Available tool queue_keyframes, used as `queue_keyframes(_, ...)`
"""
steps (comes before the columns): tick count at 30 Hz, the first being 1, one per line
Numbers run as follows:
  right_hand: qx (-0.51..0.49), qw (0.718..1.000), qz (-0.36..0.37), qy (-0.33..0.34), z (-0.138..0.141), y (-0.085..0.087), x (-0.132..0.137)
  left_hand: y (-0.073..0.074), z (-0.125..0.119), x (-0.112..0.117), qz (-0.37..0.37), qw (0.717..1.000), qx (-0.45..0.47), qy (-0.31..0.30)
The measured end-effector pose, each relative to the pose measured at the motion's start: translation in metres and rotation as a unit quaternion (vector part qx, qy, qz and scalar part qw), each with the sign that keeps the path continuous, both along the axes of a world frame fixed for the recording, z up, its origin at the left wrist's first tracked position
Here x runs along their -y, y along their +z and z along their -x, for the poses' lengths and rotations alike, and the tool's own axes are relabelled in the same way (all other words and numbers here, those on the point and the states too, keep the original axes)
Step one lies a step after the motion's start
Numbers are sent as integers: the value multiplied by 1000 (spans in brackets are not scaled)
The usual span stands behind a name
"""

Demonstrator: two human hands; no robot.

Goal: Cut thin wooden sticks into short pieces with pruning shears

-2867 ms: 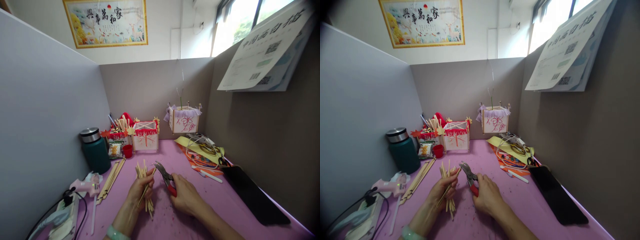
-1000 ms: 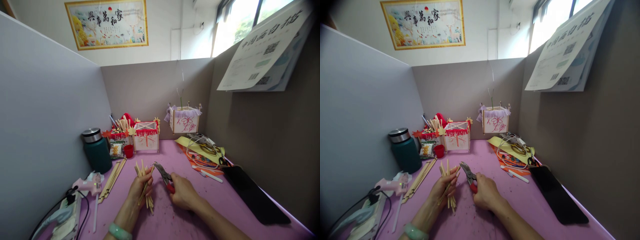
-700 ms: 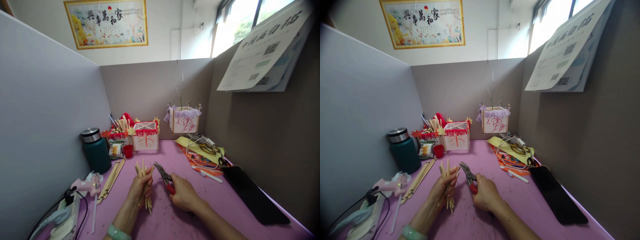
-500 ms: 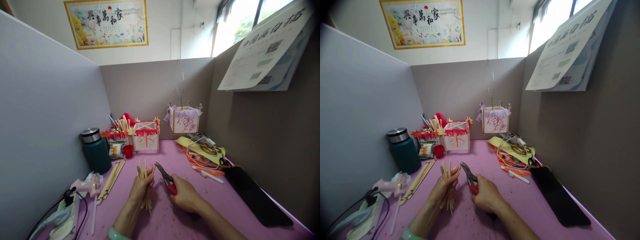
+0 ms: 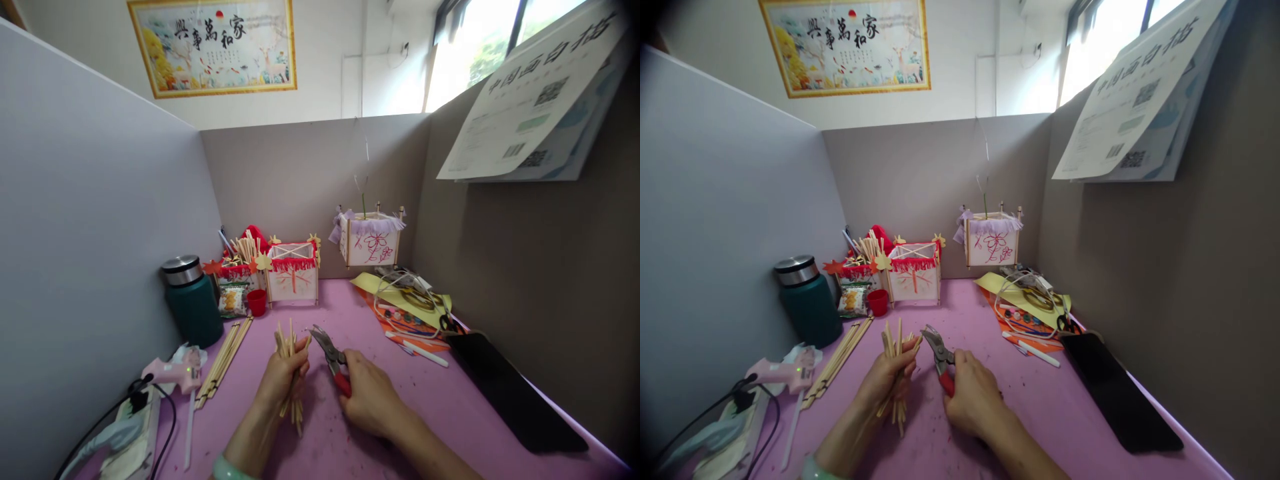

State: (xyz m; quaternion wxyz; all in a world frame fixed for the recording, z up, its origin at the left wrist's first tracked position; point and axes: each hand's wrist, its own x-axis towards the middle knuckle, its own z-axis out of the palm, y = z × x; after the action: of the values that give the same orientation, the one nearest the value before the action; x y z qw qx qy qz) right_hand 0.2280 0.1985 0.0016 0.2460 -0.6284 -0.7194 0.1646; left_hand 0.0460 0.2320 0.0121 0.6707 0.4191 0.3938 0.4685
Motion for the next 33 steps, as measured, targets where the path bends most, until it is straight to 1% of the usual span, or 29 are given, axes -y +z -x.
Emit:
queue_keyframes(2,-14,999,26,28,1,1,1,-1,-3,0,-30,999,-21,15)
queue_keyframes(4,-31,996,60,56,1,2,2,-1,-5,1,-35,999,-15,2)
queue_keyframes(5,-32,996,62,57,0,3,2,-1,-5,1,-34,999,-9,-8)
queue_keyframes(10,19,1000,6,9,4,4,4,-1,-3,1,-42,999,-18,-5)
queue_keyframes(13,54,999,3,-6,7,7,5,-1,-3,2,-38,999,-19,-13)
queue_keyframes(16,83,996,6,-24,9,9,6,0,-4,3,-36,999,-22,-7)
queue_keyframes(19,90,995,4,-48,12,6,5,0,-4,3,-33,999,-18,1)
queue_keyframes(23,76,995,-1,-59,13,-3,-1,-2,-9,2,-25,999,-21,-4)
queue_keyframes(27,48,998,23,-41,10,-7,-9,-2,-12,1,-32,998,-57,1)
queue_keyframes(30,21,998,31,-41,3,-5,-15,-2,-10,1,-14,999,-33,-2)
queue_keyframes(33,-15,999,11,-40,-4,-3,-16,0,-5,2,9,1000,5,-11)
